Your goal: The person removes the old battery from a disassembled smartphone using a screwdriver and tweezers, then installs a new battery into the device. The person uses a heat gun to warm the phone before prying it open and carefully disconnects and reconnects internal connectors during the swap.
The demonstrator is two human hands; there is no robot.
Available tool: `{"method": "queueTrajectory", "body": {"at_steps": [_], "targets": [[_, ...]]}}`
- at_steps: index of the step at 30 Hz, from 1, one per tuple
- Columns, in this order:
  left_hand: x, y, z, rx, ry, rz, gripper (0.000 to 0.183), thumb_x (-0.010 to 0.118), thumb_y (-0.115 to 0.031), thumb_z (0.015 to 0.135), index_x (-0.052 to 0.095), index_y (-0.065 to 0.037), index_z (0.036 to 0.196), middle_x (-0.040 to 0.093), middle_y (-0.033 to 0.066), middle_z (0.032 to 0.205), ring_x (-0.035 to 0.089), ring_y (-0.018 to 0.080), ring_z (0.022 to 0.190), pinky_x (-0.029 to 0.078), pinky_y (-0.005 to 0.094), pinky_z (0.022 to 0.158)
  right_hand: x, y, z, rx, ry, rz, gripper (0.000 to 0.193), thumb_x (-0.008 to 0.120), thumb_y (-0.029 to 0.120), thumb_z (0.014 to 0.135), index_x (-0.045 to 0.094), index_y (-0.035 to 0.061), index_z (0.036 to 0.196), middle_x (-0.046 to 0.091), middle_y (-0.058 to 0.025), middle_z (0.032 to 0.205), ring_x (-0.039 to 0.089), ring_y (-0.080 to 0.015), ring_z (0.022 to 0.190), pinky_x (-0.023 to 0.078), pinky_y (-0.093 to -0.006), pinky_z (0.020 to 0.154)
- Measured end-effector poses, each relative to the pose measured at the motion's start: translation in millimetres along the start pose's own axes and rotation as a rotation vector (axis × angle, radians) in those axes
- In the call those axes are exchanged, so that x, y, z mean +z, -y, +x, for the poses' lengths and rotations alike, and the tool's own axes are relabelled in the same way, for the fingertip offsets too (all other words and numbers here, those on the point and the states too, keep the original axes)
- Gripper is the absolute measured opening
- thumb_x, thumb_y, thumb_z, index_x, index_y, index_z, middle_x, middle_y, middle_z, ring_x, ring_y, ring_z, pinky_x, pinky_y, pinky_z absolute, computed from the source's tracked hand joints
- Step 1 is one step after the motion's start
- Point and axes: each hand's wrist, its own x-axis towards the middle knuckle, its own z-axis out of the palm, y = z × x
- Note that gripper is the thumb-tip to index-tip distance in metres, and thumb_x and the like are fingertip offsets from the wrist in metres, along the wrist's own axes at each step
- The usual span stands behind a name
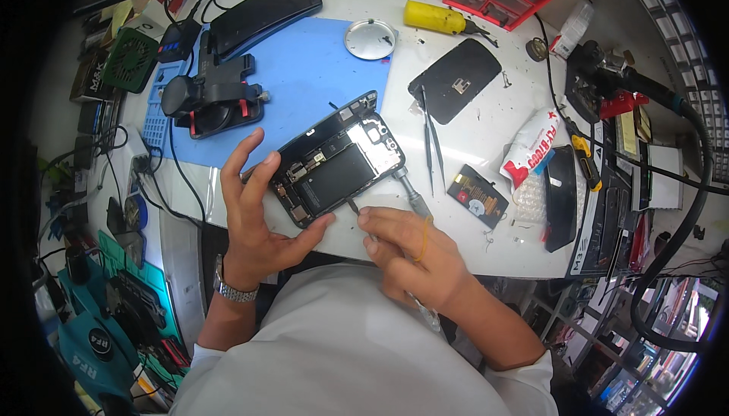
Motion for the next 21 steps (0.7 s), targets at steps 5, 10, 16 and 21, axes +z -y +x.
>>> {"method": "queueTrajectory", "body": {"at_steps": [5,10,16,21], "targets": [[-0.3,2.2,-3.0,-0.004,0.033,0.042,0.111,0.103,-0.022,0.079,0.04,-0.006,0.169,0.038,0.0359,0.166,0.064,0.0405,0.138,0.065,0.0427,0.099,1.9,-6.2,-9.4,-0.051,-0.002,-0.021,0.02,0.08,-0.011,0.092,0.064,-0.0054,0.102,0.074,-0.0278,0.132,0.079,-0.04,0.107,0.065,-0.0382,0.077],[-3.0,0.6,-2.3,-0.02,0.055,0.043,0.111,0.103,-0.023,0.079,0.04,-0.002,0.169,0.042,0.0354,0.165,0.058,0.0441,0.145,0.061,0.0469,0.109,2.0,-2.5,-14.5,0.035,0.013,0.026,0.02,0.079,-0.01,0.092,0.066,-0.0063,0.108,0.074,-0.0275,0.133,0.08,-0.038,0.105,0.066,-0.0381,0.077],[-8.1,-6.3,4.4,-0.045,0.076,-0.003,0.098,0.098,-0.021,0.087,0.046,0.002,0.167,0.047,0.0353,0.162,0.058,0.0451,0.145,0.057,0.05,0.114,0.0,1.6,1.6,0.037,-0.046,-0.023,0.029,0.078,-0.022,0.087,0.063,-0.0021,0.103,0.077,-0.0252,0.122,0.083,-0.0408,0.107,0.072,-0.0409,0.084],[-5.3,-6.1,7.9,-0.048,0.006,0.054,0.056,0.081,-0.007,0.102,0.061,0.002,0.153,0.05,0.0346,0.16,0.068,0.0409,0.135,0.063,0.044,0.104,-2.3,1.2,-3.0,0.083,-0.032,0.01,0.025,0.082,-0.007,0.09,0.07,0.0002,0.112,0.075,-0.0228,0.13,0.079,-0.0388,0.107,0.067,-0.0416,0.088]]}}
